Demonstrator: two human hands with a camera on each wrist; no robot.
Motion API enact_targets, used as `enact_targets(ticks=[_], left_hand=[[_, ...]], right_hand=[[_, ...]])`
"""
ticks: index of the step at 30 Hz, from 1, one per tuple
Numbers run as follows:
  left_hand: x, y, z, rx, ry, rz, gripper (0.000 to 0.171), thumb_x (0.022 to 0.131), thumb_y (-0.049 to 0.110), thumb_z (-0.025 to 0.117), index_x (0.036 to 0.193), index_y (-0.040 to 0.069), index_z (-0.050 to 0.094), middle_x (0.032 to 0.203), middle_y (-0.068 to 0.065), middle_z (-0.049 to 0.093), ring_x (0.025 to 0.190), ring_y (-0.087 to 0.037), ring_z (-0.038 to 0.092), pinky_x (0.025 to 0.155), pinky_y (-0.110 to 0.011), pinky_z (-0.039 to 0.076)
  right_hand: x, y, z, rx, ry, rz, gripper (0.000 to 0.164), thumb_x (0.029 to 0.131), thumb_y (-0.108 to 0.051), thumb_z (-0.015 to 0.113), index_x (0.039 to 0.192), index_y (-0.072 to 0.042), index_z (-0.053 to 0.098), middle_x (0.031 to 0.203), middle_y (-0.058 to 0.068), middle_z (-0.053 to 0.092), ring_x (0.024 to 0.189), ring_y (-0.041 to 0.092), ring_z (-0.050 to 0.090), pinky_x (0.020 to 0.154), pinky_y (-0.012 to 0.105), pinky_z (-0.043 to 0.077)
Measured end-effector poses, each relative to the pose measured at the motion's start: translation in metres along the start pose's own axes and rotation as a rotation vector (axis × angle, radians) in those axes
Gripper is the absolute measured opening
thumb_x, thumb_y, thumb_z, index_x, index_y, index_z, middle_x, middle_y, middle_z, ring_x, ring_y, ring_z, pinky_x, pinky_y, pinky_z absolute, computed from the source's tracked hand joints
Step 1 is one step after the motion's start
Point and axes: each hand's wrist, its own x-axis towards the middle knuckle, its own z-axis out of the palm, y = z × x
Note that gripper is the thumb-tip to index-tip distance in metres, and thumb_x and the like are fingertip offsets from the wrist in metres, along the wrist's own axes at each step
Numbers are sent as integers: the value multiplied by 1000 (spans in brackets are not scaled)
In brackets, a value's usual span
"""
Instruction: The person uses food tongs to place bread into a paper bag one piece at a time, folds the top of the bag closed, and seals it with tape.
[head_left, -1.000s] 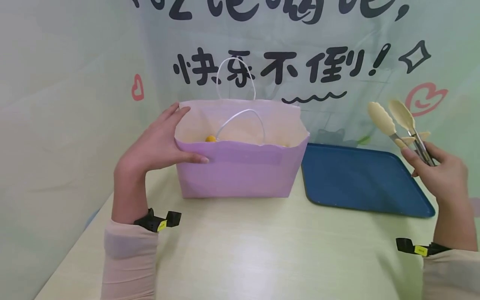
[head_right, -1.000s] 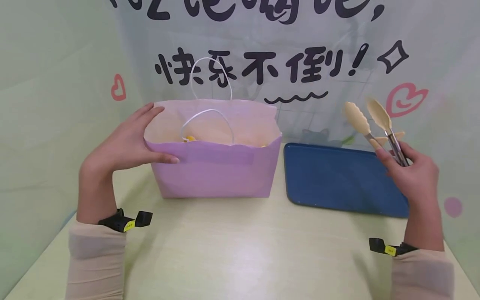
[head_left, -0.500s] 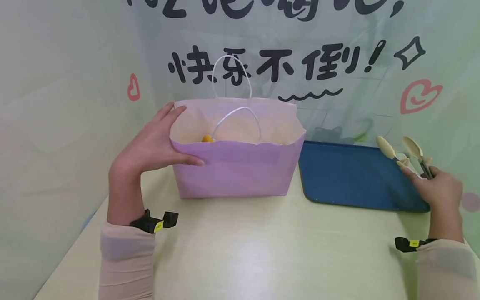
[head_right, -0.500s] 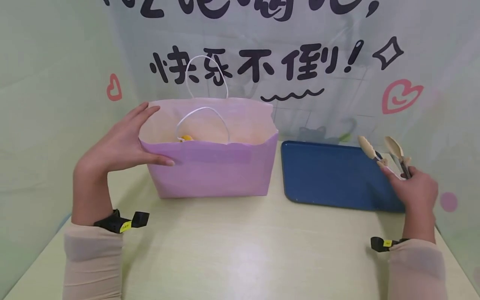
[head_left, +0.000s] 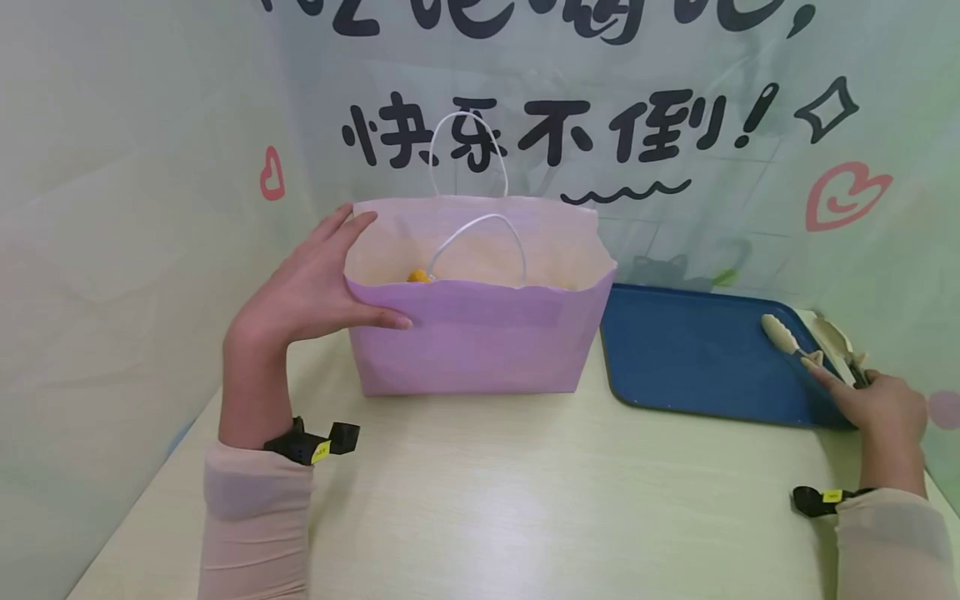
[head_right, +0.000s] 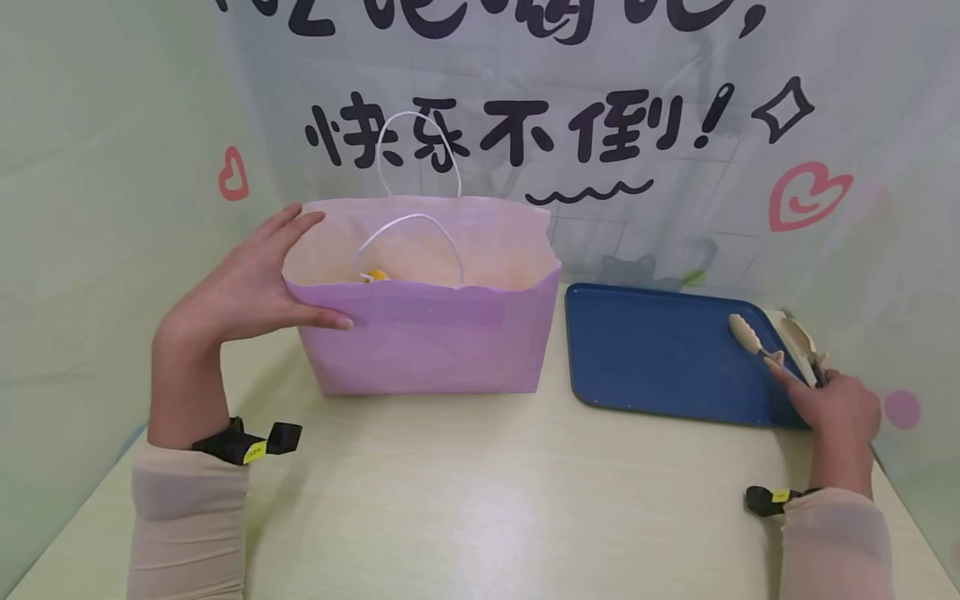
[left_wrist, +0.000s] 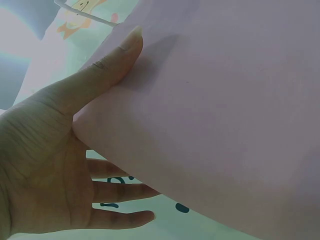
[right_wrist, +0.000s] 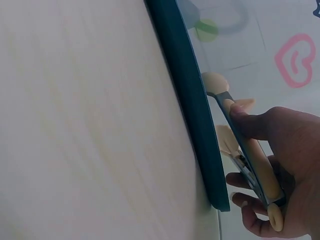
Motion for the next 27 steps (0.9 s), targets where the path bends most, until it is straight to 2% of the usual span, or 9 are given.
enact_targets(ticks=[6, 14, 21, 22, 25, 27], left_hand=[[0, 0, 0, 2, 3, 3, 138, 64, 69, 94, 171, 20, 22, 178, -9, 3, 161, -39, 16, 120, -70, 27], [-1, 0, -1, 6, 4, 3, 139, 64, 69, 94, 171, 19, 20, 178, -9, 2, 160, -40, 18, 120, -70, 27], [-1, -3, -1, -43, 15, 46, 133, 72, 66, 91, 171, 19, 17, 177, -6, 9, 162, -32, 13, 123, -66, 24], [-1, -4, -1, -60, 18, 57, 130, 74, 64, 90, 171, 18, 17, 177, -5, 12, 162, -30, 14, 124, -65, 24], [-2, -7, -2, -145, 10, 63, 122, 82, 59, 86, 172, 20, 13, 175, -3, 18, 155, -33, 31, 121, -61, 32], [-2, -9, -3, -208, 3, 55, 115, 89, 58, 79, 172, 22, 8, 175, -2, 17, 152, -35, 36, 119, -60, 35]], right_hand=[[-2, 1, 2, 29, -26, 42, 116, 95, -82, 43, 156, 15, 27, 139, 50, 39, 117, 65, 47, 94, 63, 47], [1, 4, 4, 14, -87, 44, 117, 95, -82, 44, 156, 16, 25, 144, 50, 35, 123, 66, 44, 100, 64, 46], [2, 9, 7, 4, -100, 25, 115, 95, -79, 47, 152, 20, 29, 141, 51, 38, 119, 65, 47, 95, 62, 48], [2, 8, 7, 0, -100, 23, 115, 95, -79, 47, 151, 20, 30, 140, 51, 39, 119, 65, 47, 94, 62, 48], [1, 6, 6, -13, -98, 22, 114, 95, -78, 48, 148, 21, 32, 136, 50, 42, 116, 64, 49, 91, 60, 49], [1, 4, 3, -25, -105, 29, 115, 95, -80, 47, 147, 21, 33, 134, 50, 44, 114, 63, 51, 89, 59, 50]])
